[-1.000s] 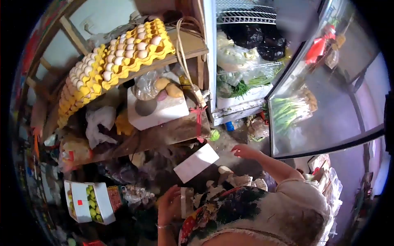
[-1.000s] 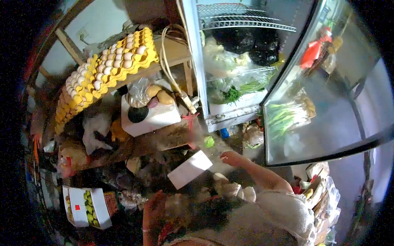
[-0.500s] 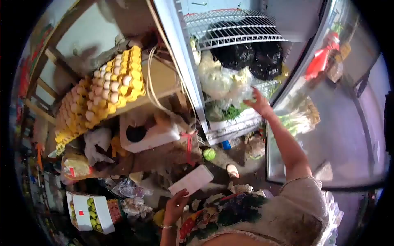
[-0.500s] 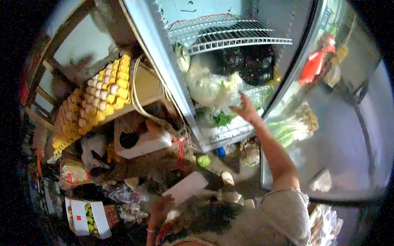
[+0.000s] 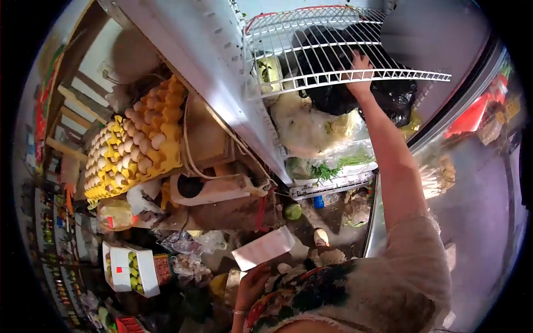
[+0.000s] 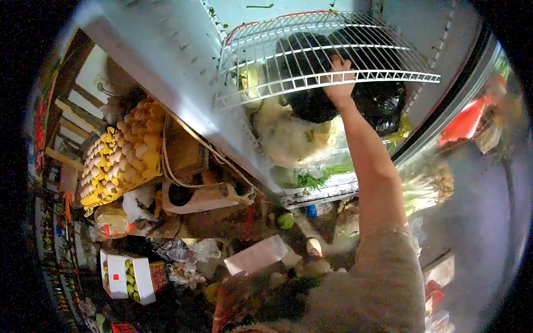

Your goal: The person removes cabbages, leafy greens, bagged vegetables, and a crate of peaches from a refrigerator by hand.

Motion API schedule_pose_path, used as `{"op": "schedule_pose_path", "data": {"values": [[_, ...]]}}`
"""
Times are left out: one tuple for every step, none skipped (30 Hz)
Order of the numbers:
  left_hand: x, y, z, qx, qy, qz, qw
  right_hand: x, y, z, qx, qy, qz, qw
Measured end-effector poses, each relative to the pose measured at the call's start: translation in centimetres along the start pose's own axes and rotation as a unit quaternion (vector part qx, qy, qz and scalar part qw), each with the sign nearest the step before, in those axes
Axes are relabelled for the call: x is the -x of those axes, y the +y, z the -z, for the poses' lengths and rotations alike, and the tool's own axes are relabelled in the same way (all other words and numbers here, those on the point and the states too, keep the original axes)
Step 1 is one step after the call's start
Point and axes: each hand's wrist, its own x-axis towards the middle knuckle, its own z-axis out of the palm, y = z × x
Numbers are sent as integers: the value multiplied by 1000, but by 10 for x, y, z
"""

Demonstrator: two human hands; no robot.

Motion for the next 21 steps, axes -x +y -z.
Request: {"op": "schedule_pose_path", "data": {"values": [[-5, -1, -2, 3, -4, -2, 1000, 6, -5, 13, -20, -8, 26, 999], [-13, -2, -4, -9, -26, -18, 999, 8, -8, 22, -39, -15, 52, 998], [-21, -2, -6, -13, -39, -26, 999, 13, 1, 20, -85, -12, 47, 995], [-30, -2, -9, -16, -52, -34, 998, 20, 3, 22, -85, 7, -3, 996], [-40, 1, -11, -72, -75, -82, 991, 25, 7, 27, -227, -32, -80, 970], [-54, 8, -13, -167, -98, -135, 972, 31, 5, 38, -362, -69, -155, 917], [-66, 16, -16, -256, -110, -193, 941, 36, 0, 52, -370, -58, -157, 914], [-83, 25, -24, -255, -112, -195, 940, 48, 6, 47, -433, -24, -175, 884], [-97, 36, -33, -296, -110, -220, 923, 53, 0, 60, -442, -48, -214, 870], [-110, 50, -43, -336, -107, -243, 903, 61, -10, 74, -450, -72, -255, 853], [-121, 70, -60, -310, -113, -280, 902, 73, -14, 81, -452, -70, -243, 856], [-132, 93, -81, -282, -117, -316, 898, 85, -19, 88, -454, -68, -230, 858], [-139, 120, -100, -295, -122, -298, 900, 94, -31, 98, -464, -64, -251, 847], [-148, 145, -119, -308, -127, -279, 901, 104, -39, 108, -473, -62, -273, 835], [-170, 157, -133, -284, -130, -348, 884, 114, -36, 112, -483, -81, -279, 826], [-192, 168, -147, -259, -133, -415, 862, 118, -40, 120, -505, -77, -317, 799], [-196, 190, -168, -216, -139, -397, 881, 124, -39, 126, -511, -65, -340, 787], [-200, 213, -190, -171, -145, -378, 898, 129, -38, 130, -517, -51, -361, 775], [-219, 225, -208, -179, -131, -428, 876, 139, -22, 127, -499, -86, -321, 800], [-237, 235, -224, -186, -117, -476, 851, 146, -21, 127, -514, -60, -363, 775], [-245, 247, -238, -203, -128, -492, 837, 149, -19, 131, -511, -82, -345, 783]]}}
